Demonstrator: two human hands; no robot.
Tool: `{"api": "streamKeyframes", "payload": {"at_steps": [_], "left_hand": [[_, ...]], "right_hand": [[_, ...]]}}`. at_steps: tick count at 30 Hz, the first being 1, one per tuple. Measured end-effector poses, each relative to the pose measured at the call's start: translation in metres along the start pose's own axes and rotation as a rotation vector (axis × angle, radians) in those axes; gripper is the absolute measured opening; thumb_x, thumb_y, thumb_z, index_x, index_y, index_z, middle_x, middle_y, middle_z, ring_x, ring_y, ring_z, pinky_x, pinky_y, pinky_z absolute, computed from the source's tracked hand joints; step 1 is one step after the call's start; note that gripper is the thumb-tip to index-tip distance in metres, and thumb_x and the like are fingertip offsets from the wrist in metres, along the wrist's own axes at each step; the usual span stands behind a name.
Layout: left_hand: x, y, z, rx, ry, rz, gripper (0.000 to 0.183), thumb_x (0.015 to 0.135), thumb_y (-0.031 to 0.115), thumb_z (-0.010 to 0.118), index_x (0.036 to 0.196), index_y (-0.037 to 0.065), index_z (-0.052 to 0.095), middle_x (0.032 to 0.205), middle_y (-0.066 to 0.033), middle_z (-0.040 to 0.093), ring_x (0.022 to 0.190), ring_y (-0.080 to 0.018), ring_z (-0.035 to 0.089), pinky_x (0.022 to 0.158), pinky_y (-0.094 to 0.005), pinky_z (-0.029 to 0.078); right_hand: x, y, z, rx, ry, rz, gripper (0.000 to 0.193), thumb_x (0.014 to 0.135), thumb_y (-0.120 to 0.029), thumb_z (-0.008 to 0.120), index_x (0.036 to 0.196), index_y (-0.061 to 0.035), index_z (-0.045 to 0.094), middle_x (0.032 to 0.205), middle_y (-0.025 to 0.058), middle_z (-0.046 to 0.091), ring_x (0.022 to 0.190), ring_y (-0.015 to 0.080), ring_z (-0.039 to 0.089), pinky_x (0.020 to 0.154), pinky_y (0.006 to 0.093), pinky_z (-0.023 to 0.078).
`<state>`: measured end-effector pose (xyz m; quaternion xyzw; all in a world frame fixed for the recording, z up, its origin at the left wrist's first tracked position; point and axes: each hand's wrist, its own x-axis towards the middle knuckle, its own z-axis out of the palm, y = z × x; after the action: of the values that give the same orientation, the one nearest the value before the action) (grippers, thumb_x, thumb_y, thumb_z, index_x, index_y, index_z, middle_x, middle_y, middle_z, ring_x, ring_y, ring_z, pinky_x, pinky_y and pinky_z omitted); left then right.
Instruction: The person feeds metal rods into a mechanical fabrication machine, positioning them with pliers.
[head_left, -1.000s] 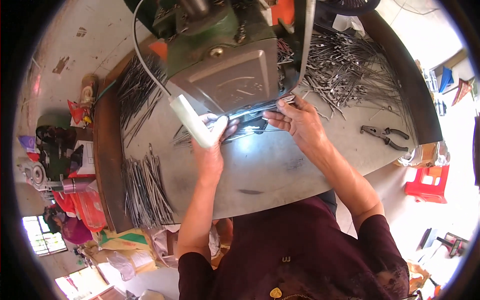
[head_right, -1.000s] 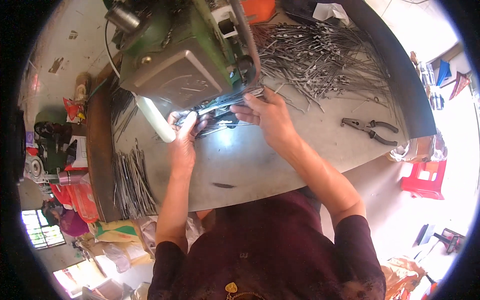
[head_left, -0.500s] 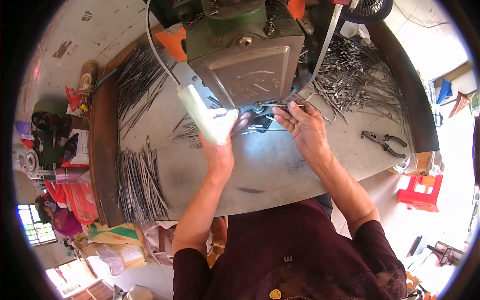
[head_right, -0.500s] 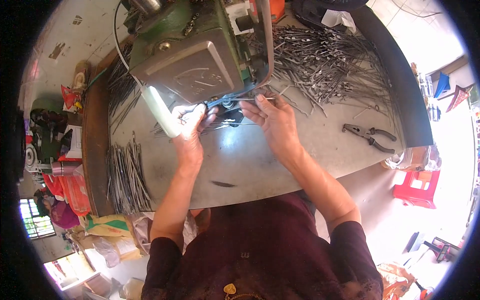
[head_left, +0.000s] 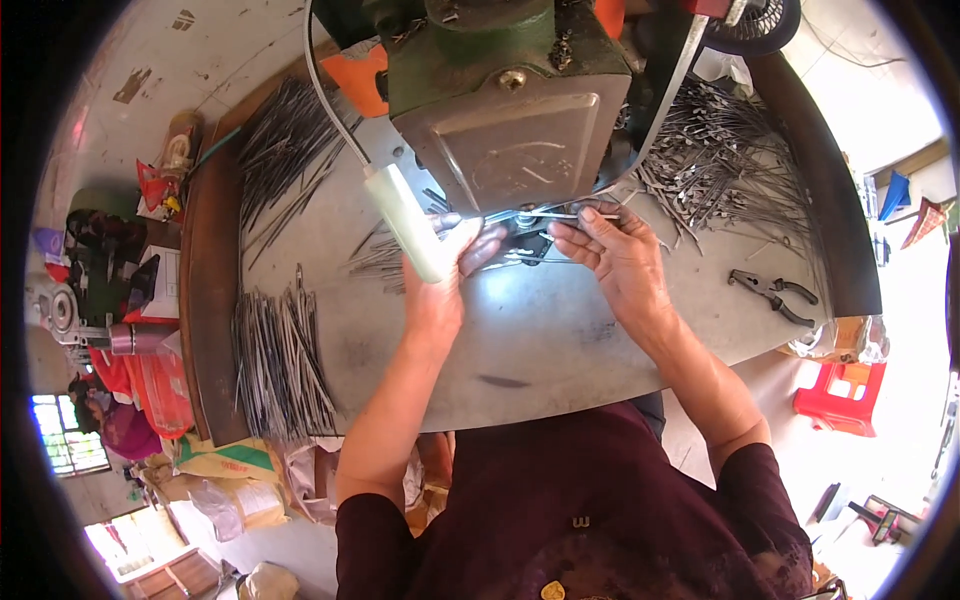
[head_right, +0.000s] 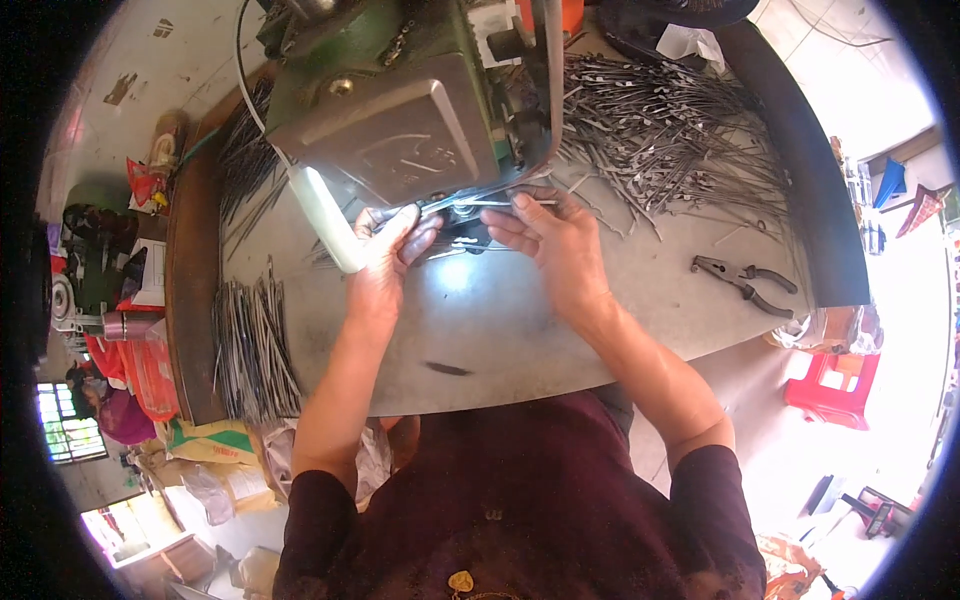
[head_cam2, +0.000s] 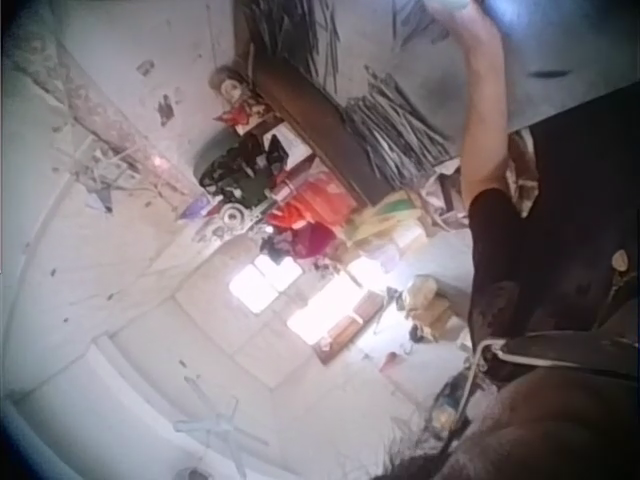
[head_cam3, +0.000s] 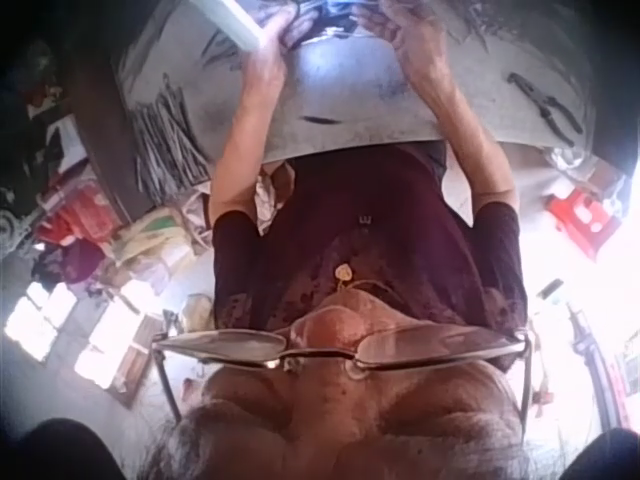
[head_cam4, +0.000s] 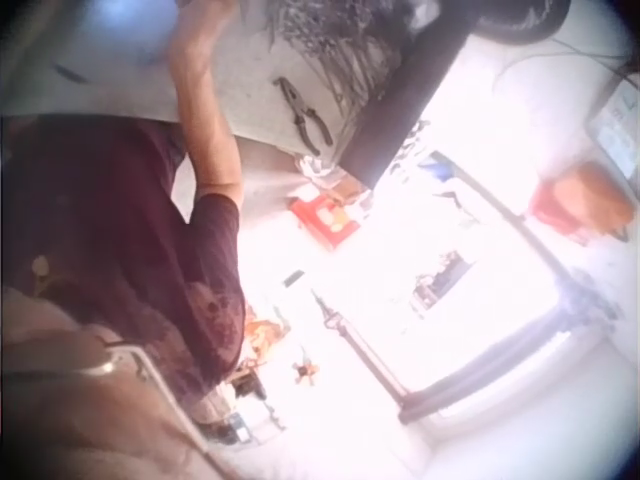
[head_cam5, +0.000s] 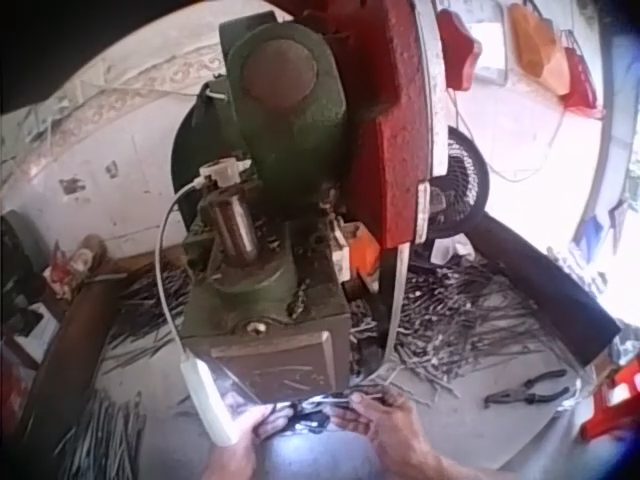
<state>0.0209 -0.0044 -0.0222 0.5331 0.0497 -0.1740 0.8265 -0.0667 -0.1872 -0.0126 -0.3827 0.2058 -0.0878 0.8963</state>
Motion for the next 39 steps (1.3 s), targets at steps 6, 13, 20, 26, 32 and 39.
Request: {"api": "streamKeyframes", "payload": {"at_steps": [6,13,20,26,32,39], "left_hand": [[-0.01,-0.004,0.008,-0.051,0.029,0.046,0.021,0.088,0.003,0.066,0.097,0.001,0.048,0.097,-0.0153,0.064,0.085,-0.0274,0.07,0.073,-0.0297,0.061],[-0.009,-0.002,0.012,0.022,0.016,0.11,0.022,0.088,0.004,0.066,0.098,0.0,0.047,0.096,-0.016,0.064,0.083,-0.0267,0.07,0.072,-0.0295,0.061],[0.0,0.0,0.007,0.085,-0.041,0.072,0.026,0.086,0.003,0.068,0.099,-0.001,0.046,0.096,-0.0164,0.065,0.08,-0.0269,0.071,0.068,-0.0298,0.061],[0.005,0.0,0.008,0.158,0.011,0.078,0.033,0.085,0.002,0.069,0.106,-0.001,0.044,0.099,-0.0175,0.063,0.079,-0.0282,0.07,0.066,-0.0311,0.061],[-0.004,-0.009,0.011,-0.092,0.117,0.074,0.036,0.089,0.0,0.063,0.12,0.003,0.046,0.102,-0.0102,0.063,0.094,-0.024,0.068,0.079,-0.0311,0.059],[-0.011,0.005,0.004,-0.14,0.208,-0.058,0.01,0.095,0.017,0.06,0.1,0.009,0.057,0.092,-0.004,0.065,0.083,-0.0124,0.063,0.068,-0.0245,0.052]], "right_hand": [[0.0,0.002,-0.002,-0.002,-0.029,-0.034,0.02,0.096,-0.011,0.057,0.11,0.0037,0.054,0.108,0.0155,0.063,0.096,0.0277,0.067,0.087,0.037,0.056],[0.006,0.006,-0.004,0.059,0.018,-0.012,0.02,0.097,-0.011,0.055,0.11,0.0037,0.054,0.106,0.0151,0.064,0.097,0.0283,0.067,0.085,0.0371,0.056],[0.004,0.0,-0.003,0.01,0.02,-0.003,0.023,0.097,-0.014,0.056,0.112,0.0033,0.052,0.105,0.0151,0.064,0.095,0.0284,0.068,0.083,0.0365,0.057],[0.024,0.004,-0.01,0.126,-0.073,-0.035,0.026,0.097,-0.021,0.055,0.114,-0.0013,0.05,0.105,0.0146,0.065,0.089,0.0254,0.069,0.076,0.0351,0.059],[0.01,-0.009,-0.009,0.051,-0.077,0.003,0.027,0.095,-0.021,0.059,0.114,-0.0015,0.054,0.103,0.0131,0.067,0.084,0.0232,0.07,0.073,0.0326,0.058],[-0.009,-0.077,-0.106,-1.617,0.198,-0.821,0.019,0.085,-0.011,0.066,0.103,-0.0071,0.065,0.091,0.0066,0.069,0.077,0.0226,0.069,0.068,0.0349,0.055]]}}
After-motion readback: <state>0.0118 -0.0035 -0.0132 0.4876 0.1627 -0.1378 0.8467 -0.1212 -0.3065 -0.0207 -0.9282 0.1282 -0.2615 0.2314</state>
